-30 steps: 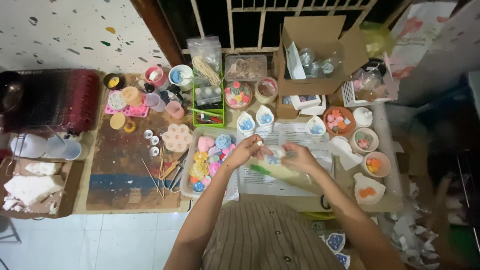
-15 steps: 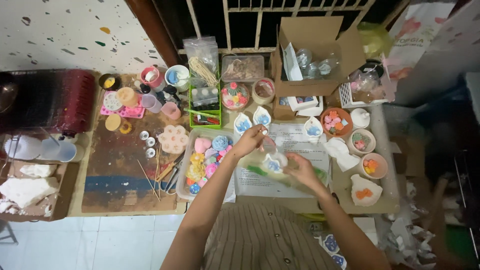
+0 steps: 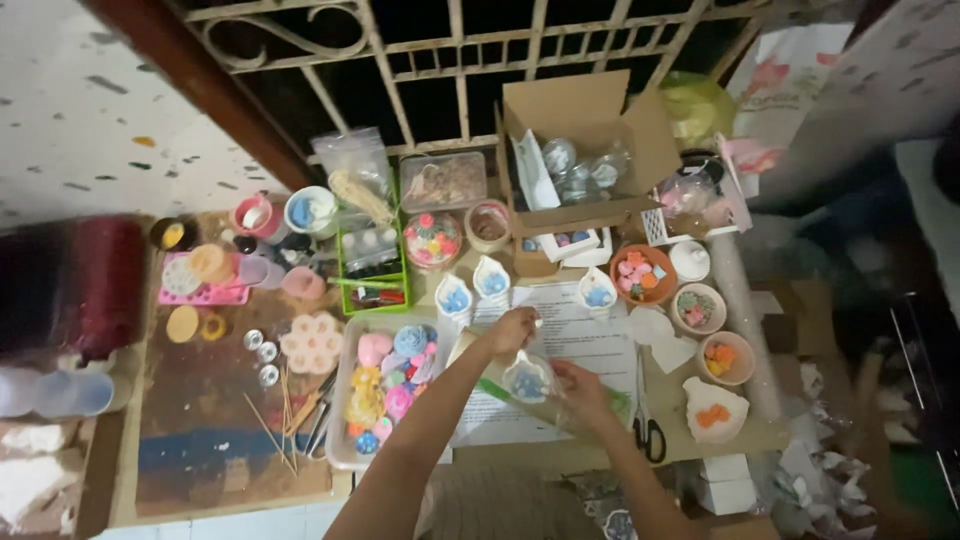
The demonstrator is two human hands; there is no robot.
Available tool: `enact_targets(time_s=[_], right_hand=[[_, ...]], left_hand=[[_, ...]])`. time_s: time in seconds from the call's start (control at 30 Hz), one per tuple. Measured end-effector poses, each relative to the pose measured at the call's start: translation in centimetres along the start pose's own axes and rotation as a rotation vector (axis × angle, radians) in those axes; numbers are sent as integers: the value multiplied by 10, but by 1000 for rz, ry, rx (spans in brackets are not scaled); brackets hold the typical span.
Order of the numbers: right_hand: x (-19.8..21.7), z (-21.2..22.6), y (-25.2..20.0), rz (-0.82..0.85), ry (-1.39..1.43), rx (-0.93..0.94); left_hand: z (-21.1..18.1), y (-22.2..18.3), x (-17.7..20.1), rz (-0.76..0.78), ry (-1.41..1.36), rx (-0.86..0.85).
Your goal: Wrapping shell-shaped candles in protective plastic film.
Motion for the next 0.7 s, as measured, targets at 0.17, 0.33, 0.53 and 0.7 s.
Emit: enact_targets(time_s=[0.17,0.33,0.53,0.7], right_hand=[[3,10,-3,-99,71,-138],[0,127,-16,-139,16,-542],[0,13,1,-50,360,-30],[-4,-23,9,39,223,-91]], left_hand=[[24,16,-13,168,431,-502],[-8,0,-17,481,312,-394],[-49,-5,-6,401,220,-321],[-56,-11,3,336,148,-253]])
Point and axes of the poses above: each hand's wrist, its own y-axis towards the middle knuckle, its own x-axis out of the back of the hand, z = x × y, the point moved 5 cm from there along y, towards the middle knuckle, and after that the axes turned 3 degrees about x, right-handed, at the moved point
